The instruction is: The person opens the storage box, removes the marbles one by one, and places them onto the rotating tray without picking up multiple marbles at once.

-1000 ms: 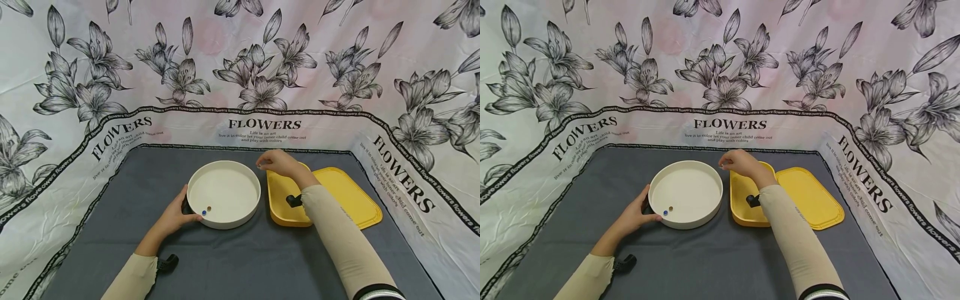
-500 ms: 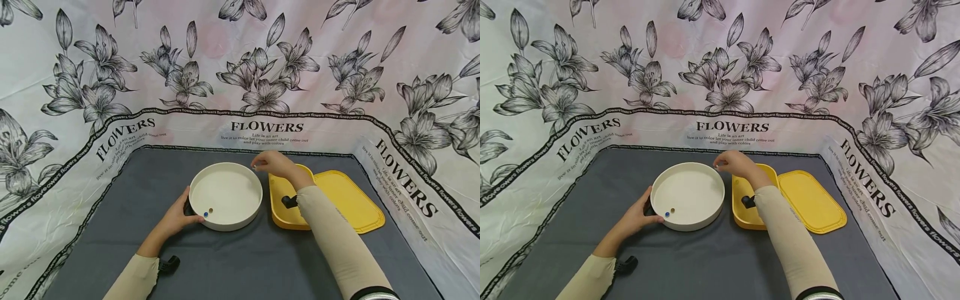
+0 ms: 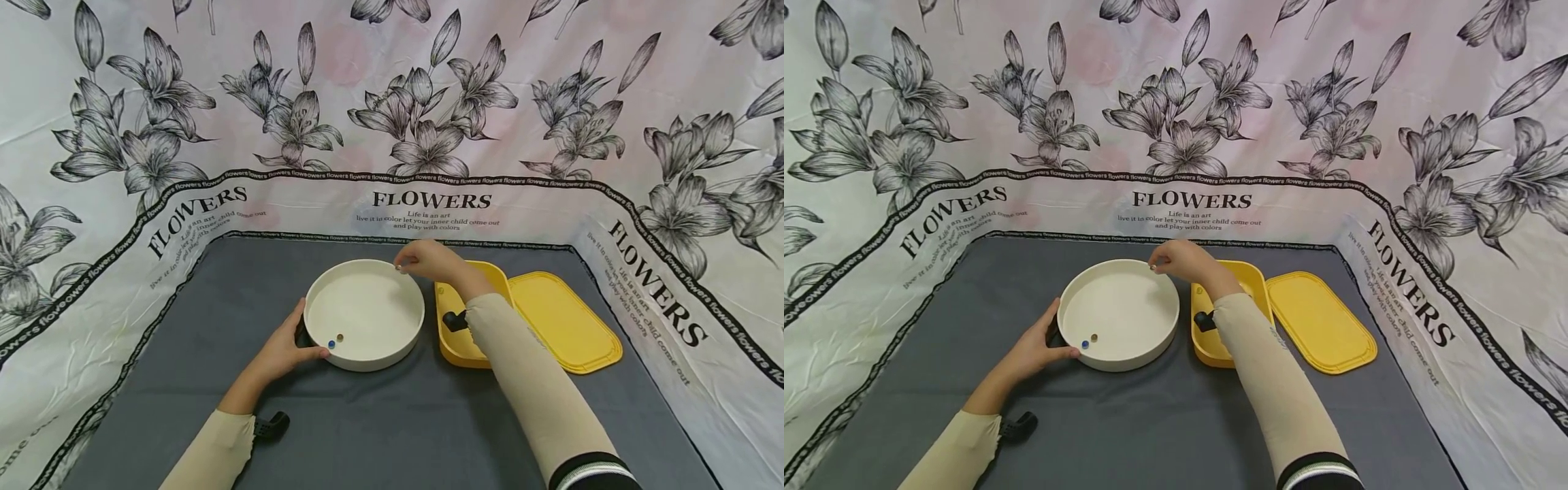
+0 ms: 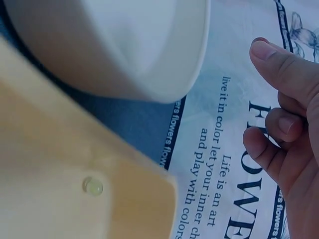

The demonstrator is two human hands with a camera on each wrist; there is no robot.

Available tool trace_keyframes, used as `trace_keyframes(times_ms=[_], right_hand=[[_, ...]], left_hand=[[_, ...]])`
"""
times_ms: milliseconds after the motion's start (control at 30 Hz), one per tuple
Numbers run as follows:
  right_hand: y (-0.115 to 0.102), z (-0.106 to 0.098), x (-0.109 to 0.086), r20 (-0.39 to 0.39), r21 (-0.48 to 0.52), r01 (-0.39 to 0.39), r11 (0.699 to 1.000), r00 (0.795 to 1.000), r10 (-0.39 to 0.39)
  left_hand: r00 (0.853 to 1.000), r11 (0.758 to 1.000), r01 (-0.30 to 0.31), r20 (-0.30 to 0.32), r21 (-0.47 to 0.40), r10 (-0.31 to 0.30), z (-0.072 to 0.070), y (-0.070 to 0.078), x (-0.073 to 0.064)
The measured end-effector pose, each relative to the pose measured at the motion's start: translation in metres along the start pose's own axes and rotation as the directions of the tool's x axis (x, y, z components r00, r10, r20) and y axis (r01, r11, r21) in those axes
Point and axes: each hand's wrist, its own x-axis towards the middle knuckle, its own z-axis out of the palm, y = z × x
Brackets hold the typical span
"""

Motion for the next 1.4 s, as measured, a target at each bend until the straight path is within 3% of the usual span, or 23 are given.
trace_keyframes(times_ms=[267,500,833,1133,1400], right_hand=[[-0.006,0.006,0.016,0.011,0.003,0.016,1.000,1.000,-0.016],[-0.015,0.016,0.028,0.019,0.029,0.074,0.997,0.997,-0.075],[-0.019,0.031,0.046,0.066,-0.001,0.076,0.997,0.995,-0.076],[-0.016,0.043,0.057,0.073,0.044,0.056,0.997,0.996,-0.060],[-0.016,0.057,0.058,0.077,0.047,-0.019,0.999,0.997,0.016]], left_hand=[[1.000,1.000,0.002,-0.003,-0.009,-0.002,0.000,0.000,0.002],[1.000,1.000,0.018,-0.009,-0.007,-0.018,-0.001,0.001,0.001],[1.000,1.000,0.022,-0.012,0.001,-0.022,0.000,-0.001,0.000],[0.999,0.999,0.020,-0.027,0.041,-0.019,0.000,-0.001,0.003],[0.999,0.999,0.029,-0.029,0.034,-0.028,0.000,-0.003,0.003]])
